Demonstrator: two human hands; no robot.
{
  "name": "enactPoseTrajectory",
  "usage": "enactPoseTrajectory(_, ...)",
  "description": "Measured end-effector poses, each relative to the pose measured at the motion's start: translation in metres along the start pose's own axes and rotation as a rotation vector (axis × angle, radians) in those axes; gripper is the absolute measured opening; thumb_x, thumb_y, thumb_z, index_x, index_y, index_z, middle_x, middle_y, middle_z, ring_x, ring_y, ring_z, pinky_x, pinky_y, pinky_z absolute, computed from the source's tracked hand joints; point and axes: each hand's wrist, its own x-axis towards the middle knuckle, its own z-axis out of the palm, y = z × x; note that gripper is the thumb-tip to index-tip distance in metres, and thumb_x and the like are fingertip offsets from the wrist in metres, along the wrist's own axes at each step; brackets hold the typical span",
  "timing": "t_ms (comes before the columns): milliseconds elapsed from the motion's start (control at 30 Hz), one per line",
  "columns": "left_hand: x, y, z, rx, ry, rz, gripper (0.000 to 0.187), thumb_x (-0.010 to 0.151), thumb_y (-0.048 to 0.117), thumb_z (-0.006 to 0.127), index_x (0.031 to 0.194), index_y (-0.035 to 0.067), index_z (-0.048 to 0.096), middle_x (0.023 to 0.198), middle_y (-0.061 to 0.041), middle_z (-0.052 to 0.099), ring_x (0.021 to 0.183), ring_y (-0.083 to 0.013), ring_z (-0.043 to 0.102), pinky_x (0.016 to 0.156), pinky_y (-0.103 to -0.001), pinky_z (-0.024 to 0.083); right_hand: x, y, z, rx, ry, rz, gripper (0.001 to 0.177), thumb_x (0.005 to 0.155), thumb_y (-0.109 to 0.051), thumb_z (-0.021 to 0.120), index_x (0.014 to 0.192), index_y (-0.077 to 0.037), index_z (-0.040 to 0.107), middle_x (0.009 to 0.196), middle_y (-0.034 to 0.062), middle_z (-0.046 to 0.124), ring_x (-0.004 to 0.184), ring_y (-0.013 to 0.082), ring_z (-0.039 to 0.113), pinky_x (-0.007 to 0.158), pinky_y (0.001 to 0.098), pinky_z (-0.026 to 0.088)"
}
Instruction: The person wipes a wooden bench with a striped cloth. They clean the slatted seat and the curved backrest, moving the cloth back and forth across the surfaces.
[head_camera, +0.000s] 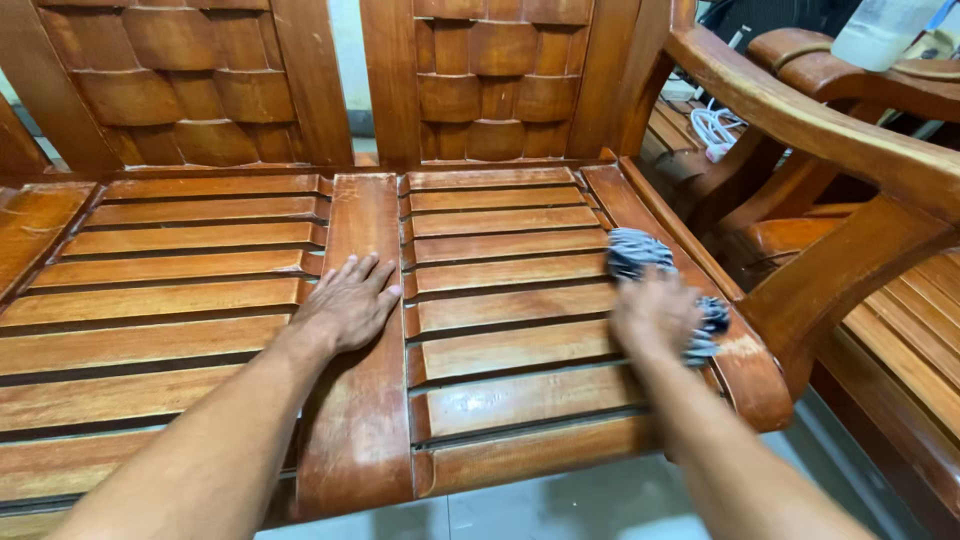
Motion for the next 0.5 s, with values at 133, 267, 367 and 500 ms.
enactPoseTrajectory(133,-0.012,-0.026,0.005,0.025,0.019,-0.070,0.059,0.104,0.054,0.024,0.160,0.034,0.023,0.170,-0.004,0.009,0.157,-0.0277,0.003,0.126,-0.051,0.002,-0.062,-0.112,-0.004,0.001,0.286,-0.637,0.027,0.083,-0.024,0.064,0.102,-0.008,0.071,0.103,0.0135,0.068,0.099,0.0325,0.063,0.083,0.0494,0.050)
enactPoseTrajectory(267,-0.015,-0.034,0.015,0.144,0.230,-0.113,0.076,0.088,0.038,0.046,0.161,0.029,0.029,0.168,-0.010,0.020,0.154,-0.0307,0.015,0.123,-0.051,0.009,-0.151,-0.169,-0.010,0.356,0.057,-0.979,0.047,0.084,-0.025,0.064,0.122,0.002,0.065,0.121,0.0277,0.062,0.110,0.0401,0.059,0.090,0.0527,0.047)
enactPoseTrajectory(367,-0.017,-0.031,0.013,0.072,0.246,-0.132,0.068,0.094,0.043,0.039,0.160,0.029,0.032,0.169,-0.009,0.021,0.156,-0.0293,0.016,0.125,-0.051,0.010,-0.140,-0.141,-0.010,0.488,0.046,-1.135,0.050,0.092,-0.025,0.063,0.134,0.002,0.061,0.132,0.0266,0.059,0.118,0.0416,0.058,0.096,0.0536,0.045)
enactPoseTrajectory(500,-0.025,-0.015,0.003,-0.007,0.159,-0.191,0.072,0.097,0.063,0.031,0.159,0.026,0.029,0.170,-0.008,0.014,0.157,-0.0262,0.009,0.126,-0.048,0.005,-0.045,-0.052,-0.011,0.345,0.028,-1.093,0.035,0.093,-0.010,0.057,0.128,-0.004,0.064,0.123,0.0194,0.067,0.115,0.0376,0.064,0.100,0.0508,0.049)
